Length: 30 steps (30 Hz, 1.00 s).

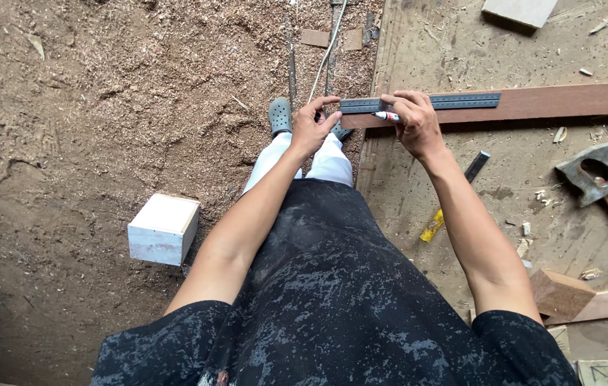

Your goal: The person measures and marks a wooden plank with a ruler and marker, then uses a hand saw to cut the plank along the marked line. The cut piece is separated from the main plank.

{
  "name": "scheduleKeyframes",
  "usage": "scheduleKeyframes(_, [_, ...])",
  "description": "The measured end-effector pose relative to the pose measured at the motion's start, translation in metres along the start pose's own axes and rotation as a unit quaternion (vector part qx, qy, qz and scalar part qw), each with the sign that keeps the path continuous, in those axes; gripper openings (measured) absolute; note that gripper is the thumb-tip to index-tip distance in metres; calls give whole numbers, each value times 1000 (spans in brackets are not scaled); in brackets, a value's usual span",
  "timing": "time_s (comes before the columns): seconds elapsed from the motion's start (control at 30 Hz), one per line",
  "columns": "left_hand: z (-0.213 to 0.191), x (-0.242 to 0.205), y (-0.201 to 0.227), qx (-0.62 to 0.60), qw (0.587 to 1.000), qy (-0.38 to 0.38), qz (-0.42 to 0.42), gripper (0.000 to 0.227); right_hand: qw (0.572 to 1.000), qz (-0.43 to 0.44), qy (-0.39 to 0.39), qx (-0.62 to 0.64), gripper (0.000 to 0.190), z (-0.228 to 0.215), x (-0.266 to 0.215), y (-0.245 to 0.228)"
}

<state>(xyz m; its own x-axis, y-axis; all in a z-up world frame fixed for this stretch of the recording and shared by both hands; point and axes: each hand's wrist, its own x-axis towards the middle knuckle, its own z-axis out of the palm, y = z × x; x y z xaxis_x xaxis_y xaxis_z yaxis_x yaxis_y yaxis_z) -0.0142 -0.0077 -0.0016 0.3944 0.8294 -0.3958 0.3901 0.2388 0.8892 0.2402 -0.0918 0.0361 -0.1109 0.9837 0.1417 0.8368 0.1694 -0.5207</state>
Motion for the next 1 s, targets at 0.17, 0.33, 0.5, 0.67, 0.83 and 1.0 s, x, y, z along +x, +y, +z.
scheduleKeyframes(0.17, [1, 2, -4, -6, 1000, 0, 14, 34, 1000, -5, -1, -2, 20, -3, 2, -1])
scheduleKeyframes(0.33, [2, 0, -4, -8, 1000, -2, 17, 32, 1000, -3, -2, 3, 19, 0, 2, 0])
scheduleKeyframes(0.5, [2, 1, -3, -12, 1000, -5, 13, 32, 1000, 0, -4, -4, 17, 3, 0, 3])
scheduleKeyframes(0.67, [2, 1, -3, -12, 1000, -6, 20, 33, 1000, 1, -1, 4, 20, 4, 1, 3])
scheduleKeyframes(0.83, [3, 0, -3, -18, 1000, -3, 16, 33, 1000, 0, 0, 9, 25, 3, 1, 1])
scheduleKeyframes(1.0, [2, -1, -3, -5, 1000, -5, 12, 33, 1000, -4, 1, -10, 28, 1, 2, -1])
